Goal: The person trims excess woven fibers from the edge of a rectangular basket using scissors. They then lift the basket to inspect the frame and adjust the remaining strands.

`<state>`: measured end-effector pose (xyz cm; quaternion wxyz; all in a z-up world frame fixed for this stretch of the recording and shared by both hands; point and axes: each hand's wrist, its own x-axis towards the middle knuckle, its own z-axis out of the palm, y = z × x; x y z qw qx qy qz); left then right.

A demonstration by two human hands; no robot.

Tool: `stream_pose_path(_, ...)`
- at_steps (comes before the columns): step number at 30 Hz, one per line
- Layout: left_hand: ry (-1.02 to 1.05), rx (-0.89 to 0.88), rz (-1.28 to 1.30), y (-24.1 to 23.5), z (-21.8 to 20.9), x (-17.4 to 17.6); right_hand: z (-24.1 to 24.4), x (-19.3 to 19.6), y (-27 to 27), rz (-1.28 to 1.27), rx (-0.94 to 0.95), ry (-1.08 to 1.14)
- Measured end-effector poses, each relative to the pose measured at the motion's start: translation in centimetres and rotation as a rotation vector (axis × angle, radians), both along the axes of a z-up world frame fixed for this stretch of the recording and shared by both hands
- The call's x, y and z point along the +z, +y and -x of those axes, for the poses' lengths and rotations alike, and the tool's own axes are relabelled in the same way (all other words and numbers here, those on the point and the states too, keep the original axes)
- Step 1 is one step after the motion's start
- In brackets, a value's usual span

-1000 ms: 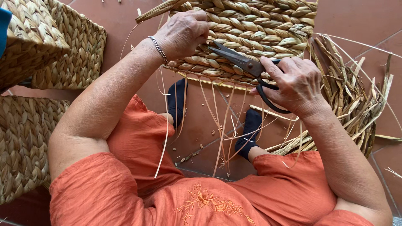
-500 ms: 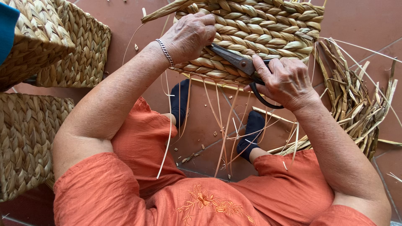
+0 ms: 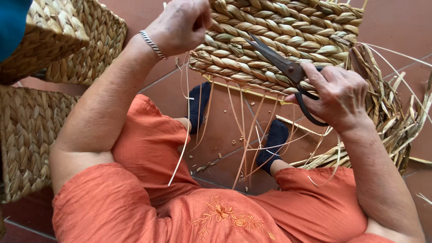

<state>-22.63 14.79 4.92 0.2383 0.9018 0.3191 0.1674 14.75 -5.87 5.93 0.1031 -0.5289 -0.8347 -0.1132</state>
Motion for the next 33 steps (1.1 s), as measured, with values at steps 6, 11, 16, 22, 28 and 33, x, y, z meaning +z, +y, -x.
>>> stream_pose_path(6,0.022,-0.114,-0.079,-3.4,2.7,0.1,2.8,0.6,0.0,0.0,0.106,0.044)
stream_pose_path(11,0.104,-0.139,-0.26,-4.7,2.2,-0.9,5.0,1.4,0.4,0.049,0.154,0.038)
stream_pose_path(16,0.019,-0.151,-0.203,-5.3,1.6,-0.3,5.8,1.2,0.5,0.118,0.166,0.07)
stream_pose_path(22,-0.055,-0.167,-0.142,-5.8,1.0,0.7,5.7,0.0,0.5,0.082,0.168,-0.066)
stream_pose_path(28,-0.078,-0.17,-0.119,-6.2,0.6,1.1,6.3,-0.8,0.0,0.007,0.159,-0.073)
stream_pose_path(33,-0.121,-0.157,-0.094,-6.0,0.8,1.2,6.3,-1.2,0.2,0.058,0.165,-0.115)
